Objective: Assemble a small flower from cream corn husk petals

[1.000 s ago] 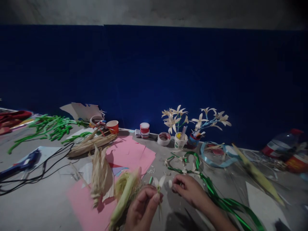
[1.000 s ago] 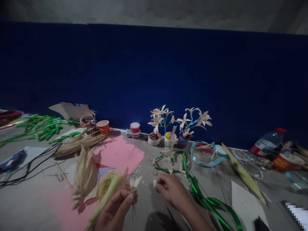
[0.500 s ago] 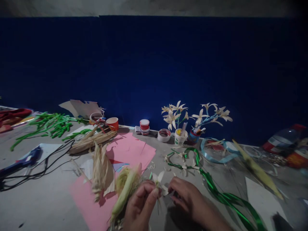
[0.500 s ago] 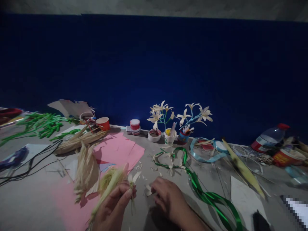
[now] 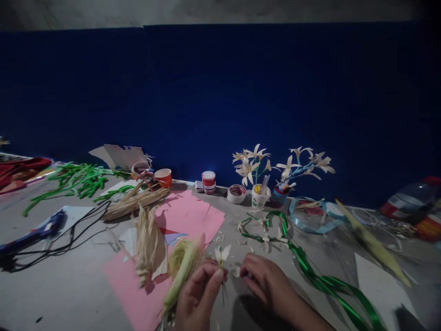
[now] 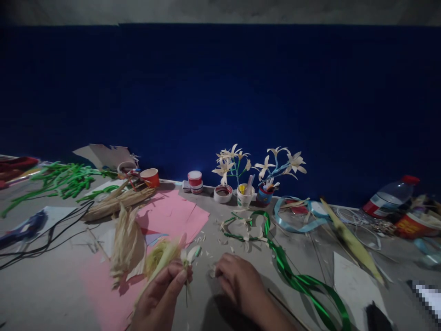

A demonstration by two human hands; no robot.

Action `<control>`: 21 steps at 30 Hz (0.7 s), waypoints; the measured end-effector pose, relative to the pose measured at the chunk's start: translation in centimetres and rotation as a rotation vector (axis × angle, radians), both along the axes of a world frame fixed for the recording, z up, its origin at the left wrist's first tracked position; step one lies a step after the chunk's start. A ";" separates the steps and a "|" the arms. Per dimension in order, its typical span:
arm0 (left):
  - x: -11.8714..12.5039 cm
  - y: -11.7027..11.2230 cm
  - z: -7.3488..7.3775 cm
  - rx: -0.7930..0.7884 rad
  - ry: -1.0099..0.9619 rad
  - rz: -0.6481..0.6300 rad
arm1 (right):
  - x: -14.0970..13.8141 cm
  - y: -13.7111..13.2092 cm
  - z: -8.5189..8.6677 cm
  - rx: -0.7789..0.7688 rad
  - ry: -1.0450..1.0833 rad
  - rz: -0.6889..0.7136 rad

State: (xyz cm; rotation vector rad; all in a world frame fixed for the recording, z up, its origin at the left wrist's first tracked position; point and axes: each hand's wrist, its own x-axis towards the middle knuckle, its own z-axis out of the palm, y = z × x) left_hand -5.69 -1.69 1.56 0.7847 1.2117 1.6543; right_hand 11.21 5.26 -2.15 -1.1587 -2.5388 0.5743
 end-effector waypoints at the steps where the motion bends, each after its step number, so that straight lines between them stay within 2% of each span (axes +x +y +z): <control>1: 0.1 0.0 -0.1 0.003 -0.013 0.015 | 0.2 -0.3 0.2 -0.006 0.027 -0.020; 5: 0.3 0.0 -0.4 0.020 -0.045 0.049 | 0.1 -0.8 0.4 -0.018 0.048 -0.076; 10: 0.1 -0.1 -0.3 0.003 -0.036 0.009 | -2.7 -0.8 -0.6 -0.021 -0.002 -0.151; 13: 0.0 -0.3 -0.2 0.005 -0.021 0.013 | -3.9 -0.6 -0.9 -0.067 0.048 -0.198; 17: 0.0 -0.3 -0.3 0.016 -0.024 0.047 | -3.1 0.0 -0.6 -0.217 0.249 -0.228; 21: 0.3 0.1 -0.5 0.028 -0.024 -0.004 | -0.3 -0.2 1.0 -0.512 0.570 -0.333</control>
